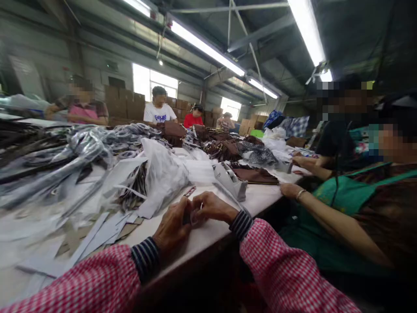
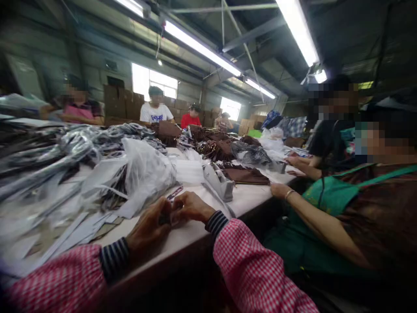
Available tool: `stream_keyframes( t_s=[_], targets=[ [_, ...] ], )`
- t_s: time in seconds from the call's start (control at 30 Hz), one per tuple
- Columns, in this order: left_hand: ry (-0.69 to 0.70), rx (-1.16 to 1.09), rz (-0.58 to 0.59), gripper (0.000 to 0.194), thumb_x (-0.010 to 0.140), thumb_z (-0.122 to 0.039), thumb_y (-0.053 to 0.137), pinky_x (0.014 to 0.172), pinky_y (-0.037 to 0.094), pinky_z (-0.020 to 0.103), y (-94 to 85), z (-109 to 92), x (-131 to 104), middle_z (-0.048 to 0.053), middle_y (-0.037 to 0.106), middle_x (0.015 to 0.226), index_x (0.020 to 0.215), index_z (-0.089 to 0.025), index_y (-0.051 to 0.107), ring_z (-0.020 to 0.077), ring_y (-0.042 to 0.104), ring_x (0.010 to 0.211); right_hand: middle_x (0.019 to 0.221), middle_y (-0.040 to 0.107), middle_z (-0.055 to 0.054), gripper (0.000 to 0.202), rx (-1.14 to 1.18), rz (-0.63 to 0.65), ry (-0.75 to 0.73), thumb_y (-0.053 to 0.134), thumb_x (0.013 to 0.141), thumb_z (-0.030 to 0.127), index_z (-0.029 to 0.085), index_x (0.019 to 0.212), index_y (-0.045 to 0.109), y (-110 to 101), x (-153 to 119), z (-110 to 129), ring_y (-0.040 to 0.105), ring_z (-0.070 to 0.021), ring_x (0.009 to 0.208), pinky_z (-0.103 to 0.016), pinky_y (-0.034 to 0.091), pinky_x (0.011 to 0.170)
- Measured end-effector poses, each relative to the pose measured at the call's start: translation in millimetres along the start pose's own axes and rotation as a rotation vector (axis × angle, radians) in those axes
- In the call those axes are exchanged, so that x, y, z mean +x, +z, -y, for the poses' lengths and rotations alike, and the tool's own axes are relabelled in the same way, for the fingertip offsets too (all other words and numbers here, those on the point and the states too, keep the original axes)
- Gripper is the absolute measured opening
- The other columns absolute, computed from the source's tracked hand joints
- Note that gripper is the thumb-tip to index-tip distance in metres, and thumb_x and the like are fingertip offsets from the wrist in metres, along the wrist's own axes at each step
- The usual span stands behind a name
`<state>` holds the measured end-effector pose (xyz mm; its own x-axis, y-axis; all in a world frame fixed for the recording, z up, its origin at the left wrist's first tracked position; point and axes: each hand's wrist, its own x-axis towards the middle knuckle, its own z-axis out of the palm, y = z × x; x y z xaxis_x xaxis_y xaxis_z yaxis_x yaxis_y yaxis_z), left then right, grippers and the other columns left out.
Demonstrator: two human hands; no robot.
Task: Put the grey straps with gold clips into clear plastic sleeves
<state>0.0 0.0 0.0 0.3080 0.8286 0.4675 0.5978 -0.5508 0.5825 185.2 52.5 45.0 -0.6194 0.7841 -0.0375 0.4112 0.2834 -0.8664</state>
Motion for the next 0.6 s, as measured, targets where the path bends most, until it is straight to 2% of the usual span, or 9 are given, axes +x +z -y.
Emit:
stream_keyframes(
  t_s=[0.07,0.13,0.27,0.37,0.47,0.6],
  targets=[
    [0.003,-0.044,0.003,0.024,0.07,-0.021,0.056,0.067,0.042,0.033,-0.5,-2,1,0.002,0.061,0.082,0.091,-0.024,0.044,0.0225,0.057,0.074,0.063,0.065,0.004,0.012,0.007,0.032,0.024,0.078,0.062,0.014,0.013,0.074,0.074,-2,3,0,0.056,-0.0094,0.054,-0.019,0.043,0.048],
    [0.002,-0.022,0.003,0.025,0.072,-0.021,0.059,0.069,0.043,0.034,-1.8,-4,1,0.002,0.062,0.084,0.094,-0.023,0.046,0.0232,0.059,0.075,0.062,0.065,0.004,0.012,0.016,0.051,0.044,0.077,0.062,0.014,0.013,0.074,0.075,-3,6,0,0.055,-0.0094,0.052,-0.019,0.043,0.048],
    [-0.018,0.225,0.008,0.03,0.079,-0.028,0.069,0.085,0.045,0.047,-7.1,-6,-1,0.011,0.066,0.106,0.106,-0.017,0.06,0.034,0.06,0.101,0.057,0.063,0.003,0.013,0.044,0.051,0.072,0.08,0.061,0.02,0.013,0.068,0.073,-3,9,-3,0.053,-0.0096,0.049,-0.02,0.044,0.048],
    [0.018,0.378,0.095,0.018,0.09,-0.035,0.067,0.087,0.043,0.051,-10.8,-4,-3,0.012,0.066,0.116,0.099,-0.019,0.07,0.0382,0.055,0.111,0.056,0.063,0.003,0.011,0.04,0.037,0.067,0.078,0.062,0.019,0.012,0.065,0.071,-1,8,-2,0.05,-0.0086,0.048,-0.02,0.041,0.047],
    [0.053,0.334,0.163,0.015,0.092,-0.034,0.067,0.087,0.043,0.049,-12.2,-3,-3,0.009,0.069,0.112,0.096,-0.022,0.075,0.0371,0.053,0.112,0.058,0.064,0.002,0.007,-0.002,0.048,0.067,0.075,0.064,0.016,0.011,0.068,0.071,0,6,2,0.05,-0.008,0.049,-0.019,0.042,0.048],
    [0.051,0.246,0.16,0.014,0.09,-0.029,0.067,0.082,0.042,0.044,-10.8,1,-1,0.008,0.07,0.104,0.097,-0.022,0.077,0.0348,0.052,0.109,0.061,0.066,0.001,0.007,-0.128,0.121,0.068,0.072,0.071,0.016,0.01,0.074,0.073,-6,9,9,0.055,-0.009,0.051,-0.019,0.046,0.051]
  ],
)
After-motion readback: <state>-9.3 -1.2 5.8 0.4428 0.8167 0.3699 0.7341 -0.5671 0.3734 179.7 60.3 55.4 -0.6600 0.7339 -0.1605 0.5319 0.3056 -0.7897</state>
